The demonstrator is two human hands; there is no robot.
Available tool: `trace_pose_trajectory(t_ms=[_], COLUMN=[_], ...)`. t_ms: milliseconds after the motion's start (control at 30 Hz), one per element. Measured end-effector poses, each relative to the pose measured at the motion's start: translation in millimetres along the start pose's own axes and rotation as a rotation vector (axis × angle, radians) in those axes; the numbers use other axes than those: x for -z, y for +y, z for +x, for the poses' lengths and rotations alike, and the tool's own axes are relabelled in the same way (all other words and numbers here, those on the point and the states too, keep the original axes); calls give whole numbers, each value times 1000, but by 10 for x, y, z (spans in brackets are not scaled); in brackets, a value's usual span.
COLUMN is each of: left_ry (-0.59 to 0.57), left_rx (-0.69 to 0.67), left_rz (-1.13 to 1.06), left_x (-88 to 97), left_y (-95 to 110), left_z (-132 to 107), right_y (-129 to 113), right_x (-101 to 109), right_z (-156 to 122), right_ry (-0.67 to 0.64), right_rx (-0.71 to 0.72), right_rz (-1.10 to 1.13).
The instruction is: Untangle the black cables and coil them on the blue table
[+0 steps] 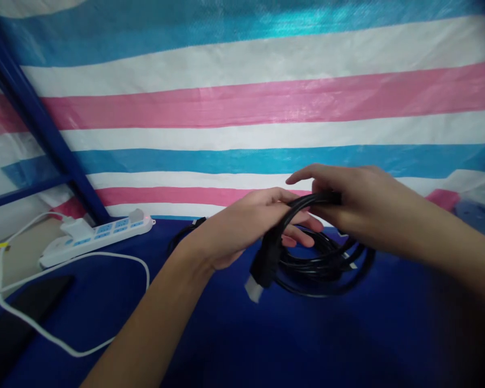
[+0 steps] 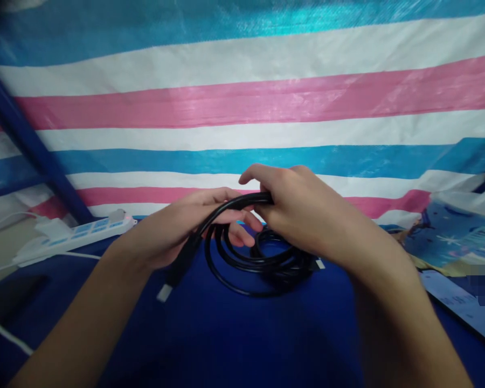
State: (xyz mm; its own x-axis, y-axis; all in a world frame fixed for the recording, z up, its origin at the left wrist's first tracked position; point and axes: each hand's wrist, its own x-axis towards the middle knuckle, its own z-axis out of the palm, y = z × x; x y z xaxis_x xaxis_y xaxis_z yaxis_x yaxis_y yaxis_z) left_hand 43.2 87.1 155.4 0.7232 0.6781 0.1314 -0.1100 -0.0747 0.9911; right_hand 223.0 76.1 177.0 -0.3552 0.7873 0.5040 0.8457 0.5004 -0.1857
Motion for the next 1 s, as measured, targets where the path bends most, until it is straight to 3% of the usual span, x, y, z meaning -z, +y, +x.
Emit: trace_pose_trajectory(t_ms=[100,167,267,367,433,500,767,1000], left_ry=[-53,10,271,492,466,393,284,281], left_rx=[-28,-62,-230,-461,-561,-612,-645,-668], left_rz=[-117,-15,167,-152,-467,-629,-791,-842], left_x=[14,-12,-23,94,214,303,209,237], left_y=[-2,-18,-27,1,19,21,-80,-95], left_z=[-5,2,24,24,4,-16,52,69], right_y=[-33,-68,-100,-83,-66,-68,-128,-132], right_x=[-12,-44,-90,-75,-37,-8,-99,-103], right_z=[10,25,47,44,29,15,52,52], right_ry=[46,14,-60,-176,-225,-215,-204,-201], right_rx=[-32,-23,36,57,49,40,110,104], right_rz=[-122,-197,-212,-159,-118,-80,-133,-125])
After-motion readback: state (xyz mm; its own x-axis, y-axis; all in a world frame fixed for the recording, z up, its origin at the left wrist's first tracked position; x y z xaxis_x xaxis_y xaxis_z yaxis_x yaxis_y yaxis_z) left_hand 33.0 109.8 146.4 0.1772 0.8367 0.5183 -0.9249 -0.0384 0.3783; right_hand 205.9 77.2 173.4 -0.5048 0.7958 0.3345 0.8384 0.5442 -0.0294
